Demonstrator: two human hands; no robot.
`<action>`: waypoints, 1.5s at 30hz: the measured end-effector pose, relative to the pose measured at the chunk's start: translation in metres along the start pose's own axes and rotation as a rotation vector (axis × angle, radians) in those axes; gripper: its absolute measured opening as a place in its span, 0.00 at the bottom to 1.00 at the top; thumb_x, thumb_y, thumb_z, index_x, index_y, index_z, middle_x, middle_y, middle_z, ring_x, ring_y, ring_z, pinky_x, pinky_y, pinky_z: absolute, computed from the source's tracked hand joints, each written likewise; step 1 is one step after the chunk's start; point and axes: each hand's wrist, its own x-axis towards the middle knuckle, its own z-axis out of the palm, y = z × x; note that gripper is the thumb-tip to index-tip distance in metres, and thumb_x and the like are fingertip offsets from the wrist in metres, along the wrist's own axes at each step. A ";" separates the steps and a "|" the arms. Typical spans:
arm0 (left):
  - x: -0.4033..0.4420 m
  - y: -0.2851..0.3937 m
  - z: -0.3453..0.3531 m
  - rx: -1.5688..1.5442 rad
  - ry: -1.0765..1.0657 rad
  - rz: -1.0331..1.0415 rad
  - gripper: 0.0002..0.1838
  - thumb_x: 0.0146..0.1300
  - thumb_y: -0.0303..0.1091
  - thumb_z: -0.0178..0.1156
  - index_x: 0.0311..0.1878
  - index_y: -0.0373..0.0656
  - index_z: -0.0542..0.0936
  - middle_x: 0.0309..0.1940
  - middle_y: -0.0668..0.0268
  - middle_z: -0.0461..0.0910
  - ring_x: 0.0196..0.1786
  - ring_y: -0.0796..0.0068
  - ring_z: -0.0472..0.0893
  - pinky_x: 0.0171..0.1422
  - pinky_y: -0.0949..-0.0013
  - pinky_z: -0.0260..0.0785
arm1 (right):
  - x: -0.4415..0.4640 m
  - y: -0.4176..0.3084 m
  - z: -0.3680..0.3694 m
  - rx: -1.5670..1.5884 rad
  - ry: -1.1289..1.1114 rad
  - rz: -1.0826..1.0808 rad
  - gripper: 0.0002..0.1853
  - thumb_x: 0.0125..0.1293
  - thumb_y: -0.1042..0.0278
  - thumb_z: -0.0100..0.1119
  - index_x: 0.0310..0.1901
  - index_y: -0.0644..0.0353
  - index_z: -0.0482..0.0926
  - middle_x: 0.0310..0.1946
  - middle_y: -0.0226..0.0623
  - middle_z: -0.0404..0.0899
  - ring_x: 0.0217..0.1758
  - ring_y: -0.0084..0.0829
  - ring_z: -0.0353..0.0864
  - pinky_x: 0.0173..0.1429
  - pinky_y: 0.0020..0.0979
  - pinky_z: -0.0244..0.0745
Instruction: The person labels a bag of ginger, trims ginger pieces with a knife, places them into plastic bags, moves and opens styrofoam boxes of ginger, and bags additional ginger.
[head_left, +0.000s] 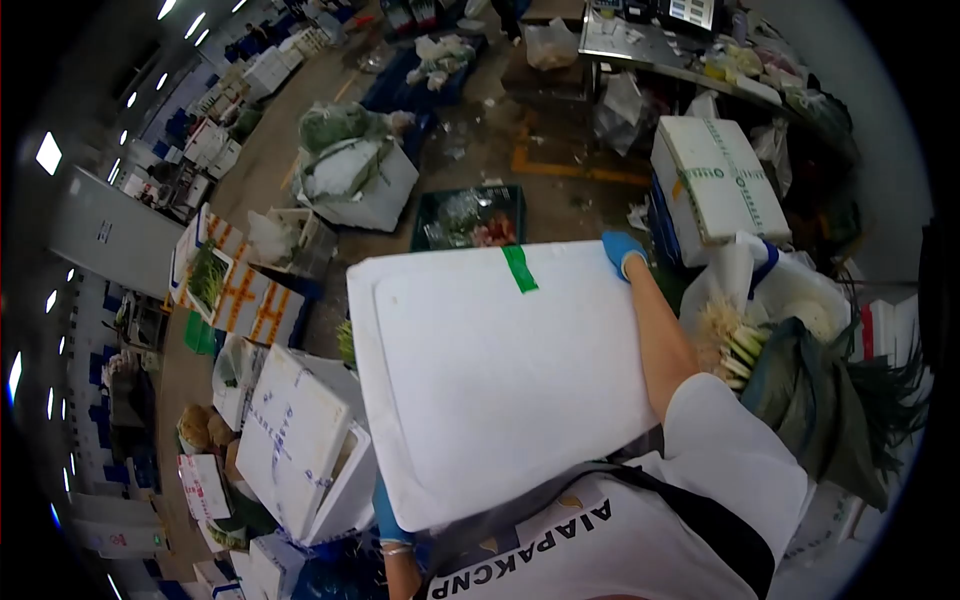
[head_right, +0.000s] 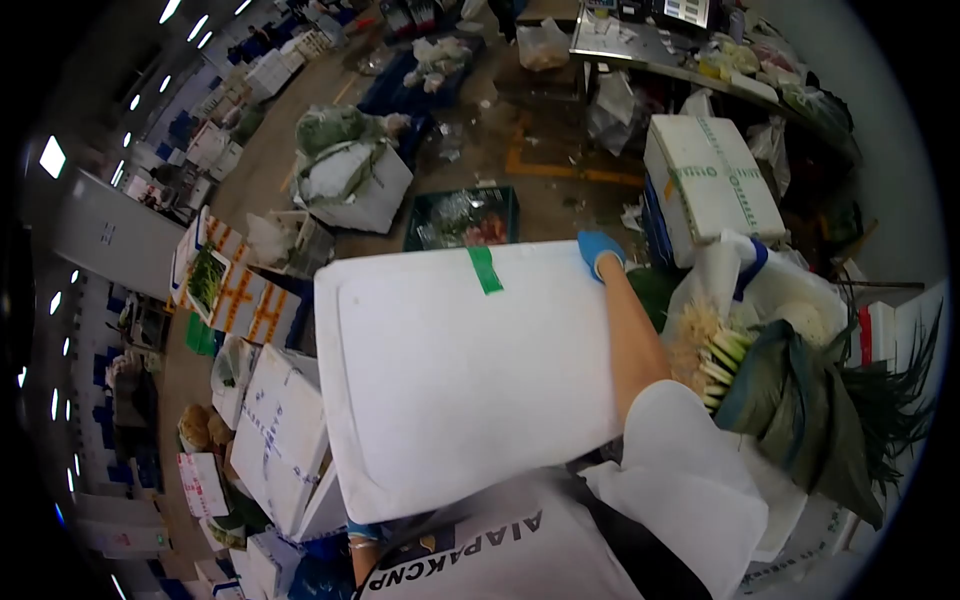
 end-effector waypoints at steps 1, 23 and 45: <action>0.002 0.008 0.005 -0.016 0.005 -0.008 0.22 0.65 0.27 0.56 0.62 0.33 0.70 0.51 0.57 0.79 0.52 0.69 0.79 0.54 0.66 0.73 | -0.003 -0.004 -0.002 -0.016 0.004 0.013 0.30 0.72 0.48 0.33 0.57 0.64 0.77 0.64 0.49 0.70 0.65 0.51 0.70 0.68 0.45 0.63; 0.056 0.017 0.061 -0.842 -0.008 -0.342 0.26 0.70 0.51 0.53 0.55 0.34 0.77 0.47 0.60 0.81 0.44 0.70 0.81 0.48 0.67 0.74 | -0.013 -0.025 -0.068 0.000 0.124 0.133 0.30 0.71 0.51 0.32 0.58 0.65 0.76 0.64 0.50 0.70 0.64 0.51 0.71 0.68 0.44 0.63; 0.202 0.036 0.145 -1.091 -0.286 -0.160 0.25 0.72 0.47 0.50 0.61 0.35 0.74 0.55 0.60 0.78 0.54 0.70 0.78 0.59 0.66 0.72 | 0.040 -0.008 -0.179 0.073 0.494 0.094 0.30 0.71 0.51 0.37 0.60 0.68 0.74 0.63 0.52 0.71 0.66 0.50 0.70 0.69 0.40 0.60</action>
